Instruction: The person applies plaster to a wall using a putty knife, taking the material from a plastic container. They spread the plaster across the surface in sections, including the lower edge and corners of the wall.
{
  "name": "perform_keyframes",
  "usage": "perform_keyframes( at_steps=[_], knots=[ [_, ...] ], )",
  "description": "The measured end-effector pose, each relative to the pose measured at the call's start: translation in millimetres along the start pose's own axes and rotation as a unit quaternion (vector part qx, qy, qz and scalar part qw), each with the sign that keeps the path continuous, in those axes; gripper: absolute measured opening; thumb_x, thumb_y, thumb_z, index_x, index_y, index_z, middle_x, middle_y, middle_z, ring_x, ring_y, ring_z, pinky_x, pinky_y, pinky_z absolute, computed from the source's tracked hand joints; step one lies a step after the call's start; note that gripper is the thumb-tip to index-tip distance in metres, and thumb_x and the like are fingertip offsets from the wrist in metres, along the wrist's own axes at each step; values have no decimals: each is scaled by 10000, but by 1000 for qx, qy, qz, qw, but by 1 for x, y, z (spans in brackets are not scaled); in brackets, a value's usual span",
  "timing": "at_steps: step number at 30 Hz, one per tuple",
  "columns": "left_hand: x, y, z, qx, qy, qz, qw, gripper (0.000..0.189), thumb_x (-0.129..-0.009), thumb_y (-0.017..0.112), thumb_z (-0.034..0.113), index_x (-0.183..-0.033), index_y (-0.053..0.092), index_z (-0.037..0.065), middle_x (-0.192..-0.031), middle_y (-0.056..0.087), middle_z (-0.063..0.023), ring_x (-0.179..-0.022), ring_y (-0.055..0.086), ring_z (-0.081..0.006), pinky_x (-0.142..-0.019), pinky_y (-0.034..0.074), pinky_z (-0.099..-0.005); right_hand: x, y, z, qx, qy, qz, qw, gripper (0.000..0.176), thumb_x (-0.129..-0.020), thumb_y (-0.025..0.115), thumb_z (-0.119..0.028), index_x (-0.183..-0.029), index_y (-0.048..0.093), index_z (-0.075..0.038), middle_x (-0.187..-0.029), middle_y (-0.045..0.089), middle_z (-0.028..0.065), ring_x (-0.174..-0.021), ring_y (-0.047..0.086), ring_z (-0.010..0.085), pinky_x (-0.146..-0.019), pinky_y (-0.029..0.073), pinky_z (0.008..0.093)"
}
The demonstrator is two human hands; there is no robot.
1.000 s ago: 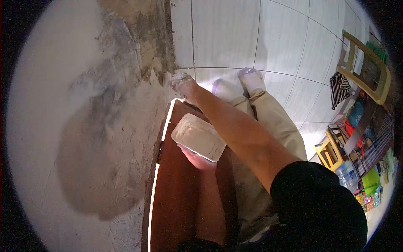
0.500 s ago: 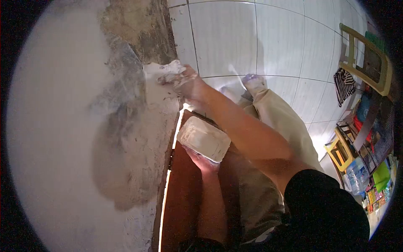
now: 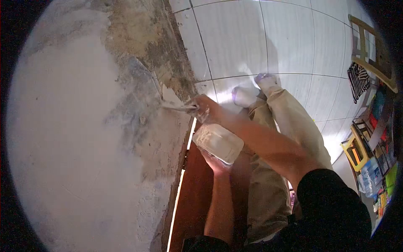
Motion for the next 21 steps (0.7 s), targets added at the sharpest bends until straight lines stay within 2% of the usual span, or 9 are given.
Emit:
perform_keyframes(
  at_steps=[2, 3, 4, 6, 10, 11, 12, 16, 21],
  knots=[
    [4, 13, -1, -8, -1, -4, 1000, 494, -903, 376, 499, -1208, 435, 115, -1108, 526, -38, -1006, 530, -211, -822, 480, -364, -40, -52, -9, 324, -204, -42, 923, 228, -818, 609, -130, -998, 552, -2, -761, 585, 55, -627, 574, 159, -551, 464, 287],
    [7, 17, 1, -20, -2, -4, 1000, 492, -902, 378, 498, -1207, 434, 117, -1113, 524, -38, -1010, 528, -214, -825, 480, -365, -51, -59, 2, 592, -378, -75, 708, 198, -821, 595, -98, -988, 550, -2, -769, 600, 62, -607, 576, 153, -520, 463, 278],
    [8, 21, 4, -23, 3, -3, 1000, 492, -902, 378, 498, -1207, 434, 117, -1113, 524, -38, -1010, 528, -214, -825, 480, -365, -37, -40, -6, 588, -380, -78, 710, 198, -821, 595, -98, -988, 550, -2, -769, 600, 62, -607, 576, 153, -520, 463, 278],
    [9, 26, 9, -34, 31, -7, 999, 509, -896, 376, 511, -1219, 429, 122, -1150, 511, -48, -1042, 514, -234, -850, 469, -382, -24, -56, -10, 256, -151, 78, 952, 130, -772, 592, -136, -869, 572, -51, -754, 581, 115, -615, 563, 216, -540, 464, 330],
    [13, 14, 9, -11, 2, 31, 999, 531, -892, 369, 525, -1235, 420, 122, -1182, 493, -60, -1077, 493, -247, -882, 449, -400, -94, -114, 60, 481, -262, 102, 830, 46, -800, 568, -109, -815, 572, -66, -657, 554, 75, -500, 514, 141, -477, 441, 319],
    [13, 14, 9, -4, 2, 17, 1000, 542, -890, 366, 531, -1243, 415, 123, -1194, 487, -63, -1089, 484, -251, -894, 441, -403, -71, -71, 49, 196, -216, -82, 953, 92, -819, 510, -148, -786, 569, -86, -642, 540, 60, -503, 504, 151, -506, 442, 317],
    [14, 14, 8, 4, 2, 4, 1000, 553, -887, 363, 538, -1251, 410, 124, -1205, 480, -66, -1102, 476, -254, -905, 432, -406, -53, -36, 43, -115, -141, -254, 950, 163, -838, 451, -188, -757, 566, -106, -626, 526, 45, -505, 495, 162, -535, 444, 316],
    [15, -8, 8, -17, -1, 19, 1000, 553, -885, 367, 538, -1251, 411, 126, -1201, 485, -68, -1100, 479, -256, -908, 427, -408, -125, -70, 79, 346, -230, 59, 908, 127, -779, 463, -163, -762, 588, -157, -680, 562, 31, -694, 547, 190, -758, 416, 303],
    [13, -11, 5, 70, 44, -14, 996, 513, -898, 349, 518, -1201, 457, 118, -1109, 543, -50, -1013, 536, -240, -839, 469, -399, -68, 29, -17, 118, -109, 17, 987, 220, -739, 529, 23, -917, 594, -88, -848, 621, 72, -769, 610, 187, -662, 497, 346]
  ],
)
Point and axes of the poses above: each hand's wrist, its own x-axis away from the middle knuckle, its own y-axis out of the palm, z = x × y, the point moved 7 cm from there along -x, towards the middle knuckle
